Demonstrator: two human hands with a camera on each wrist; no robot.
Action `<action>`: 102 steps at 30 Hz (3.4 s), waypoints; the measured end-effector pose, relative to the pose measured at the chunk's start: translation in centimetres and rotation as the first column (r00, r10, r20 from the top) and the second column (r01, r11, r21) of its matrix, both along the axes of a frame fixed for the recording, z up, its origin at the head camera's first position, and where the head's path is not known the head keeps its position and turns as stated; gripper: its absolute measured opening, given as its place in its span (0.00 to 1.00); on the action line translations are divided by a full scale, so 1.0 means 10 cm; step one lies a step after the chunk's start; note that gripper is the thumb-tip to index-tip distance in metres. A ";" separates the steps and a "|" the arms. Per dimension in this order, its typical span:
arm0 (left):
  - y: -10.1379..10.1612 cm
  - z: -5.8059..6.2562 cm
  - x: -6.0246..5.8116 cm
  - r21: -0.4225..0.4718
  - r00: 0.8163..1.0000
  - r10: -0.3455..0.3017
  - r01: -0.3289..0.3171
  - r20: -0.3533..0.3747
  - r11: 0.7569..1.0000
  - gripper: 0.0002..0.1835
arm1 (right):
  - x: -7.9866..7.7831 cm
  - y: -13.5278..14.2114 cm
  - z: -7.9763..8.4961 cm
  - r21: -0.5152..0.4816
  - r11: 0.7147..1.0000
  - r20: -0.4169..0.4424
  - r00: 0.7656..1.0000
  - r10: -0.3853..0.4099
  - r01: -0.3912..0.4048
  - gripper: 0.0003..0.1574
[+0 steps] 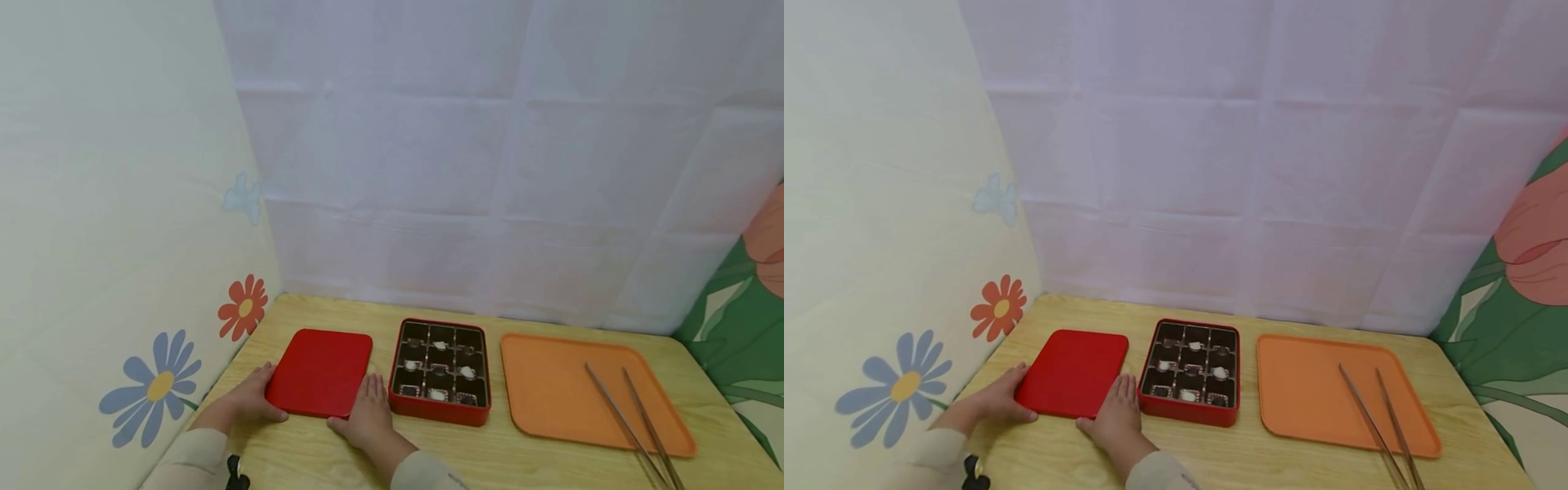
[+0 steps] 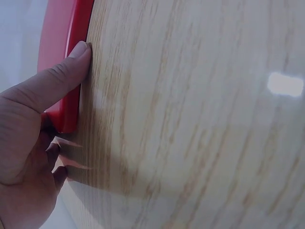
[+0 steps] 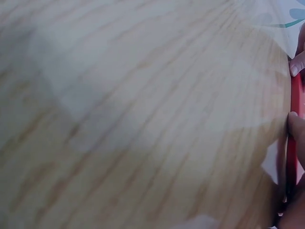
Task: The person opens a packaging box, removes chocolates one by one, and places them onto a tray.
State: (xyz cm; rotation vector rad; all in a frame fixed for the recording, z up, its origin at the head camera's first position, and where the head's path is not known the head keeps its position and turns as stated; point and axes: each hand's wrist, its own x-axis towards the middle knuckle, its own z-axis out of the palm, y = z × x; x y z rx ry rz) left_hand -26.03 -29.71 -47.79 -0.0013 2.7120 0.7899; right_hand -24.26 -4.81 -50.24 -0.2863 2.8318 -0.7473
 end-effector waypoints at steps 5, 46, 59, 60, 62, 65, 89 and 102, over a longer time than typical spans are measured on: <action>0.02 0.00 0.00 -0.005 1.000 0.001 -0.001 -0.017 1.000 0.62 | -0.01 0.01 0.02 0.014 1.000 0.020 1.000 0.007 -0.007 0.67; 0.82 0.07 0.11 0.183 0.967 -0.055 0.103 -0.248 0.978 0.64 | 0.08 0.98 0.57 -0.353 0.911 0.009 0.973 0.232 -0.214 0.55; 1.64 0.00 0.03 0.385 0.958 -0.110 0.210 -0.266 0.899 0.64 | 0.04 1.45 0.67 -0.341 0.924 -0.045 0.984 0.170 -0.175 0.56; 1.68 -0.01 0.02 0.396 0.957 -0.110 0.213 -0.267 0.893 0.65 | 0.04 1.48 0.66 -0.334 0.927 -0.054 0.985 0.165 -0.173 0.56; 1.75 -0.05 0.01 0.415 0.957 -0.113 0.221 -0.268 0.883 0.65 | 0.03 1.55 0.66 -0.323 0.932 -0.071 0.986 0.149 -0.164 0.56; 1.85 -0.10 0.00 0.436 0.957 -0.110 0.222 -0.268 0.872 0.65 | 0.04 1.66 0.65 -0.314 0.938 -0.095 0.988 0.121 -0.145 0.57; 2.20 -0.31 -0.15 0.627 0.983 0.053 0.070 -0.175 0.776 0.65 | 0.04 2.79 0.48 -0.272 0.949 -0.117 0.973 -0.198 0.161 0.58; 2.22 -0.33 -0.15 0.645 0.983 0.073 0.054 -0.169 0.762 0.63 | 0.06 3.80 0.39 -0.121 0.938 -0.102 0.936 -0.338 0.326 0.61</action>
